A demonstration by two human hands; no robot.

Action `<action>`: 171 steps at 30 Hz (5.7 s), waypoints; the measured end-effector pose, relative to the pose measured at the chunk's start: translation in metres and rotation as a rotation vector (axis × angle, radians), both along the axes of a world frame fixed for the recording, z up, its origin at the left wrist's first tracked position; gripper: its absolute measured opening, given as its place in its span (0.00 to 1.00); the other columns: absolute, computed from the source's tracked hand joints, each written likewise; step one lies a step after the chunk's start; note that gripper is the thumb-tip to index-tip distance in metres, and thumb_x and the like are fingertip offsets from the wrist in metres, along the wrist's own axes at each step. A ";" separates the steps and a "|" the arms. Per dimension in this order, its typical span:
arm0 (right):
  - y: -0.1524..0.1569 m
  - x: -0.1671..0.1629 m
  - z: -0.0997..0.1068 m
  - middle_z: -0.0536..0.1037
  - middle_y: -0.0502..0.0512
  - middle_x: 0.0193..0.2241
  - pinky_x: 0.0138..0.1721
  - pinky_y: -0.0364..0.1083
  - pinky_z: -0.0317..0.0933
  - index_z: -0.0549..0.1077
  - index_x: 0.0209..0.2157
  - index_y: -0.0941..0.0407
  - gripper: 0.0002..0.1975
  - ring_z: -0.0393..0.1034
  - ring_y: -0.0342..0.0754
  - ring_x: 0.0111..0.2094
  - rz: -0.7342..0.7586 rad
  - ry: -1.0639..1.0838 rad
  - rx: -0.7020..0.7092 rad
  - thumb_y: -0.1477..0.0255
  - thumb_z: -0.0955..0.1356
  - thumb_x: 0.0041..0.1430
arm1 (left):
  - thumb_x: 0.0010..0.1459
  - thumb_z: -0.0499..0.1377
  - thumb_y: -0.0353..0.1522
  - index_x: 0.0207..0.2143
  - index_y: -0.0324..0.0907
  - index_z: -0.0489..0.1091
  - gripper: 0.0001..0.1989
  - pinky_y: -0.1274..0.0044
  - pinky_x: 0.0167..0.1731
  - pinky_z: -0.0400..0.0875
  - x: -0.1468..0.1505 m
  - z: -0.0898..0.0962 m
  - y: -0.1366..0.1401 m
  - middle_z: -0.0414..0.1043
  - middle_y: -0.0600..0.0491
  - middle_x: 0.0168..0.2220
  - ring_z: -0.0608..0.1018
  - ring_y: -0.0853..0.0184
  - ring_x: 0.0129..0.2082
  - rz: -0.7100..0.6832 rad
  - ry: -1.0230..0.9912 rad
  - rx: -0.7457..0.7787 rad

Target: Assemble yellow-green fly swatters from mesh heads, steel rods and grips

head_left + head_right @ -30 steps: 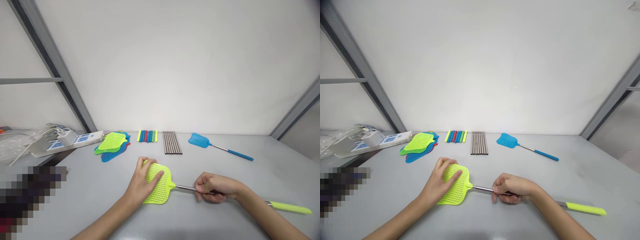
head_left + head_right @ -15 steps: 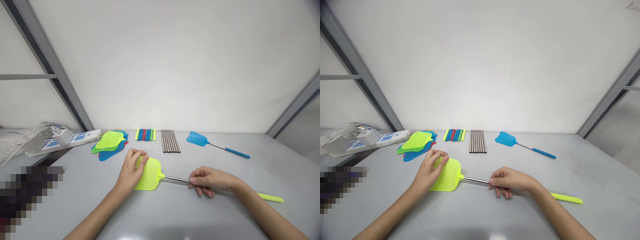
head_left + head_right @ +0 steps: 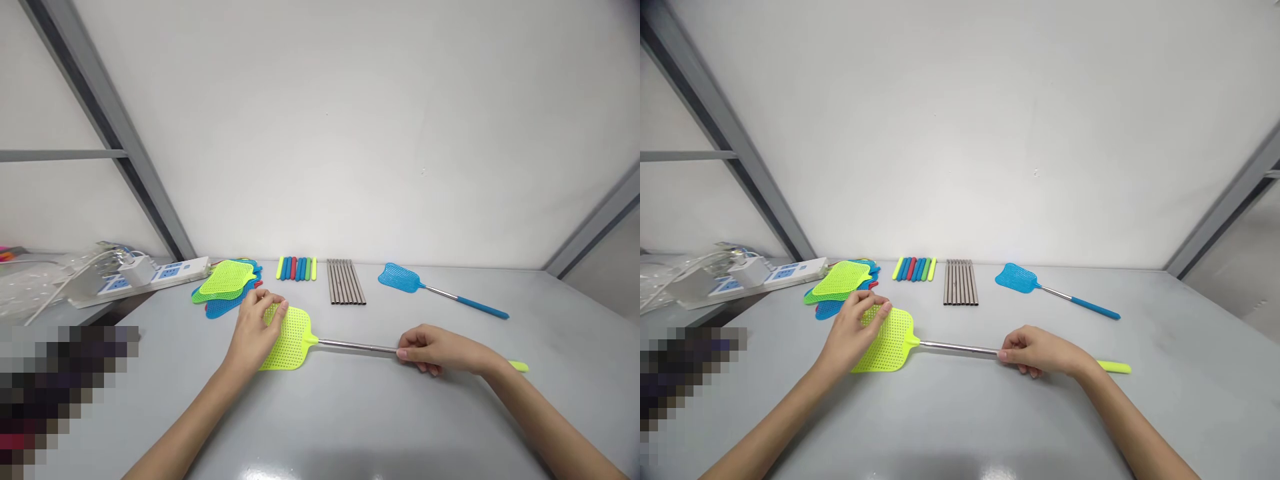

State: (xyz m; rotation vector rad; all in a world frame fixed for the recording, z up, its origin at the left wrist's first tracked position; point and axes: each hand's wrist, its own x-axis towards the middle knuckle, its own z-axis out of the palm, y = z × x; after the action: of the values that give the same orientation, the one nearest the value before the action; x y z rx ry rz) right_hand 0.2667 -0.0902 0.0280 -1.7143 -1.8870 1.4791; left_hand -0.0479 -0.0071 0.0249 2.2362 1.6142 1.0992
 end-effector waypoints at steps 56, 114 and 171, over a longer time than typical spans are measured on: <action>0.014 0.008 -0.011 0.67 0.49 0.13 0.12 0.36 0.45 0.64 0.25 0.59 0.23 0.50 0.34 0.11 -0.166 0.194 0.045 0.53 0.57 0.54 | 0.60 0.41 0.33 0.22 0.42 0.61 0.17 0.76 0.31 0.57 0.010 0.014 -0.018 0.63 0.56 0.20 0.67 0.68 0.25 -0.670 0.462 -0.185; -0.016 -0.047 -0.019 0.57 0.43 0.11 0.11 0.37 0.38 0.67 0.23 0.61 0.15 0.44 0.35 0.11 0.046 0.305 -0.220 0.64 0.60 0.54 | 0.55 0.47 0.25 0.25 0.40 0.57 0.07 0.76 0.30 0.55 0.048 -0.015 -0.069 0.64 0.55 0.23 0.63 0.70 0.23 -0.738 0.695 0.090; -0.014 -0.035 -0.007 0.60 0.45 0.14 0.16 0.37 0.48 0.66 0.25 0.58 0.20 0.53 0.35 0.13 0.103 0.011 0.019 0.56 0.58 0.56 | 0.62 0.38 0.39 0.23 0.40 0.61 0.21 0.78 0.26 0.55 0.032 -0.001 -0.052 0.63 0.55 0.22 0.66 0.70 0.25 -0.632 0.492 -0.235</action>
State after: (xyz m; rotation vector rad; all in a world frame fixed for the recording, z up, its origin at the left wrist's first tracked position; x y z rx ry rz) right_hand 0.2313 -0.1046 0.0211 -1.6198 -2.0052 1.4974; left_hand -0.0156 -0.0595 0.0243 2.6759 0.9424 0.2005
